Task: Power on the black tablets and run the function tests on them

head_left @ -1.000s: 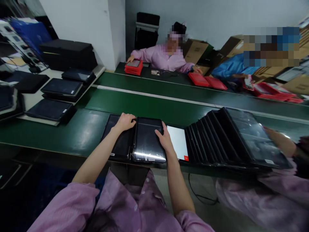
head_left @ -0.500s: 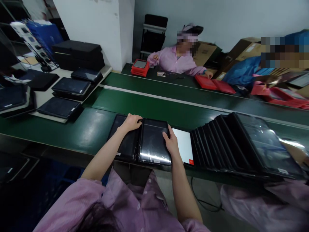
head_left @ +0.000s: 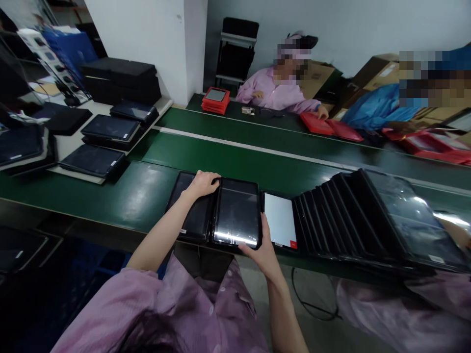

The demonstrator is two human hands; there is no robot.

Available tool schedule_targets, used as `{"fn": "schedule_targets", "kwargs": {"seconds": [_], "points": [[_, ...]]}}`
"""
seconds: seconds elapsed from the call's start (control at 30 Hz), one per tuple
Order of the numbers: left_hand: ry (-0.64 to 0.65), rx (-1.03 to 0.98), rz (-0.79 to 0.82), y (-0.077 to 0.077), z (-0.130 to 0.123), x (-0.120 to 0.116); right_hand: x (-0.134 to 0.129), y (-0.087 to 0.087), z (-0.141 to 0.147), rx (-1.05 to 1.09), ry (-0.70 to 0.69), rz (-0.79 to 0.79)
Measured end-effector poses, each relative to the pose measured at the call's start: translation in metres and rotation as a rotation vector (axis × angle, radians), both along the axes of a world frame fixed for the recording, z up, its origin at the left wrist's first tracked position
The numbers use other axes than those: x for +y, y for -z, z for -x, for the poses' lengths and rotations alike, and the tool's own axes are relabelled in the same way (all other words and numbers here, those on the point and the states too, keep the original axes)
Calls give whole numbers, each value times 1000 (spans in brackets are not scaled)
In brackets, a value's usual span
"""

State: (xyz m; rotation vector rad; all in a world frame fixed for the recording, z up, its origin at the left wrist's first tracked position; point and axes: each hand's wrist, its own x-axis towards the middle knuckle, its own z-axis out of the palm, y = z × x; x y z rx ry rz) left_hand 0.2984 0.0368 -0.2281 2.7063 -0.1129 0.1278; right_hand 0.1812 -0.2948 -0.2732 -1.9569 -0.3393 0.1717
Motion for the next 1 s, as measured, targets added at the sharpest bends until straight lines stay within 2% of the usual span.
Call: {"fn": "schedule_targets", "kwargs": {"seconds": [0.13,0.27,0.37,0.47,0.53,0.6,0.7,0.8,0.9,0.93,1.0], "points": [[-9,-6,17,1,0,1,4,-1,-3,-66,-31,65],[-27,-22,68,8,-4,1,4,7,-10,-67,-50,54],[-62,-69,201,6,-6,2,2,9,-10,-132,-60,79],[-178,-134,388,-6,0,15,2,-4,-4,-274,-51,167],[-324,-155,487,-15,17,33,3,-20,1,-364,-67,210],[-464,-154,576,-17,44,56,5,-38,4,-463,-129,230],[-565,-142,739,-4,94,84,10,-56,2,-666,-323,221],[-616,-96,895,17,133,93,16,-59,-10,-802,-514,195],[-635,-52,850,29,146,86,22,-53,-34,-802,-580,246],[-642,-44,790,30,145,81,24,-50,-43,-779,-556,285],[-641,-48,648,28,143,70,27,-48,-59,-718,-397,371]]}}
